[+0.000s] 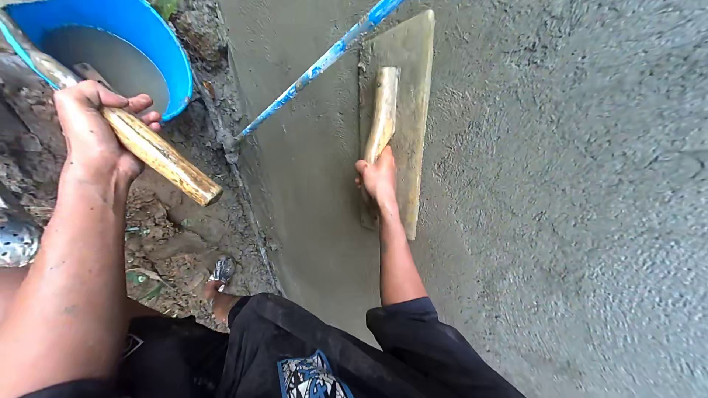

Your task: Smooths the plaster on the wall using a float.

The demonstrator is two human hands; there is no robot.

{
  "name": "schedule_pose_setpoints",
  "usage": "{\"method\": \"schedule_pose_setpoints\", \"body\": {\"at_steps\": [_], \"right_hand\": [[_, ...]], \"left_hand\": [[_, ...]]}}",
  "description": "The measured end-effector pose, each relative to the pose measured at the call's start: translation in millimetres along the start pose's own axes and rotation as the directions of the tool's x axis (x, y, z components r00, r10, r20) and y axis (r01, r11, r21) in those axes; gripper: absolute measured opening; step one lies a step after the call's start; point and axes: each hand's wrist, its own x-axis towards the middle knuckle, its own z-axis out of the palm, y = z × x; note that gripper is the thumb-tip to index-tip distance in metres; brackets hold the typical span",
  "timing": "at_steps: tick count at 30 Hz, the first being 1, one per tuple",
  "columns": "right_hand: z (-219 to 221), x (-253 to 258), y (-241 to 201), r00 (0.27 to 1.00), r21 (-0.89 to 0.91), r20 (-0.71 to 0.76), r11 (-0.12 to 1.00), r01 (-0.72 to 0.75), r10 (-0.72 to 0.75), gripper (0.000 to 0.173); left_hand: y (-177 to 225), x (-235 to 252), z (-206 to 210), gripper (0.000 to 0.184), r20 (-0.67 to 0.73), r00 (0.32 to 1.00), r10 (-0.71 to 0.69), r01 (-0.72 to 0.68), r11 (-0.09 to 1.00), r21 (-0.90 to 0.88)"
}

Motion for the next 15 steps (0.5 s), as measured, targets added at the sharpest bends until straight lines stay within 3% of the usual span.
{"method": "schedule_pose_setpoints", "body": {"at_steps": [4, 8, 11, 15], "right_hand": [[2.8, -63.3, 57.6, 1.0, -0.032, -0.004, 0.999, -0.03, 0.03, 0.066], [39.0, -89.1, 100.0, 0.996, -0.044, 0.075, 0.998, -0.037, 0.04, 0.068], [78.7, -67.6, 87.4, 0.977, -0.145, 0.202, 0.989, -0.035, 0.064, 0.063], [117.8, -12.1, 52.9, 0.968, -0.206, 0.239, 0.978, -0.025, 0.075, 0.065]], "left_hand": [[16.0, -14.4, -1.1, 0.018, -0.026, 1.0, -0.007, 0.007, 1.0, 0.006], [21.0, -17.7, -8.3, 0.016, -0.033, 0.999, 0.044, -0.043, 0.999, 0.019], [18.0, -17.8, -12.8, 0.018, -0.011, 0.998, 0.061, -0.061, 0.998, 0.021], [9.3, -19.6, -9.3, 0.019, -0.01, 0.998, 0.068, -0.068, 0.998, 0.016]]}}
